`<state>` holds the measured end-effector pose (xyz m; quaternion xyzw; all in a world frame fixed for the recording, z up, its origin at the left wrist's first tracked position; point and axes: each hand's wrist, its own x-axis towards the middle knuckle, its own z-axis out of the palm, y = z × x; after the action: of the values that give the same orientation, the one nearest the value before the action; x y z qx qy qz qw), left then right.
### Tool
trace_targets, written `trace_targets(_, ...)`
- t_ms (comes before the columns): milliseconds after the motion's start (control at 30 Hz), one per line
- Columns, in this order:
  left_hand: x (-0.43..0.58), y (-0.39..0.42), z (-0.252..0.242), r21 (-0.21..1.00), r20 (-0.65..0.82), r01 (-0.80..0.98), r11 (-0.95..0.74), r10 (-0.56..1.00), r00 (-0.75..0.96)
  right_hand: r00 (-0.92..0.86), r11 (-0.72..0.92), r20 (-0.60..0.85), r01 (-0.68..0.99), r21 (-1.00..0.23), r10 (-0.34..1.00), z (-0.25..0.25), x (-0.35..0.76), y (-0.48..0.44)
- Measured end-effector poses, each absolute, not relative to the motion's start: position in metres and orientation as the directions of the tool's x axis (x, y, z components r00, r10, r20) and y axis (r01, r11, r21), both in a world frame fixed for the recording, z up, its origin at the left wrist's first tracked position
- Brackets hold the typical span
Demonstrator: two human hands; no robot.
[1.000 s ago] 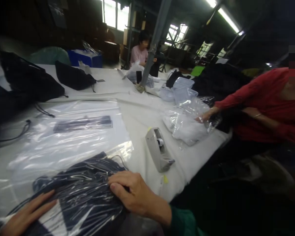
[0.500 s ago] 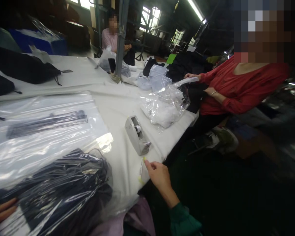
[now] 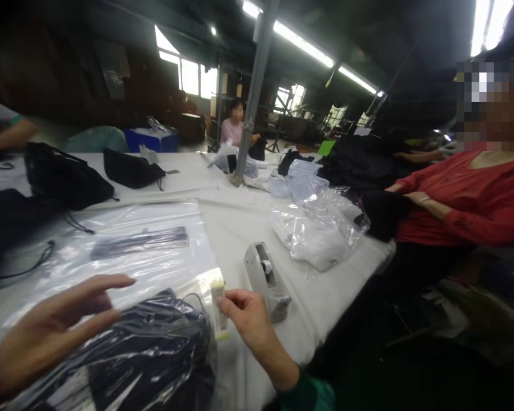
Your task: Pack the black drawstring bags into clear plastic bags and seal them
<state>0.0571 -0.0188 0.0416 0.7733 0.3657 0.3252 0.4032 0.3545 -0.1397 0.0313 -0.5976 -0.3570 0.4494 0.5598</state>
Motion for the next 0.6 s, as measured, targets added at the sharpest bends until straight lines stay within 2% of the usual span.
trace_targets(67,0.093,-0.021,0.066,0.933,0.159,0.145,-0.330,0.737,0.657,0.285,-0.082,-0.110,-0.111,-0.990,0.952,0.044,0.338,-0.125)
trace_targets(167,0.136,-0.017,0.074,0.991,0.053,0.037,-0.126,0.645,0.762,0.210,-0.039,-0.077,-0.181,-0.983,0.975,0.054,0.320,-0.107)
trace_targets(267,0.151,-0.011,0.062,0.999,0.020,-0.040,0.015,0.659,0.752,0.166,-0.042,-0.079,-0.212,-0.976,0.983,0.058,0.309,-0.095)
trace_targets(433,0.148,-0.012,0.045,0.972,0.065,-0.207,0.110,0.721,0.690,0.140,-0.053,-0.076,-0.165,-0.985,0.987,0.058,0.303,-0.084)
trace_targets(600,0.145,-0.011,0.048,0.980,0.017,-0.163,0.117,0.760,0.649,0.115,-0.051,-0.066,-0.129,-0.990,0.991,0.052,0.301,-0.079)
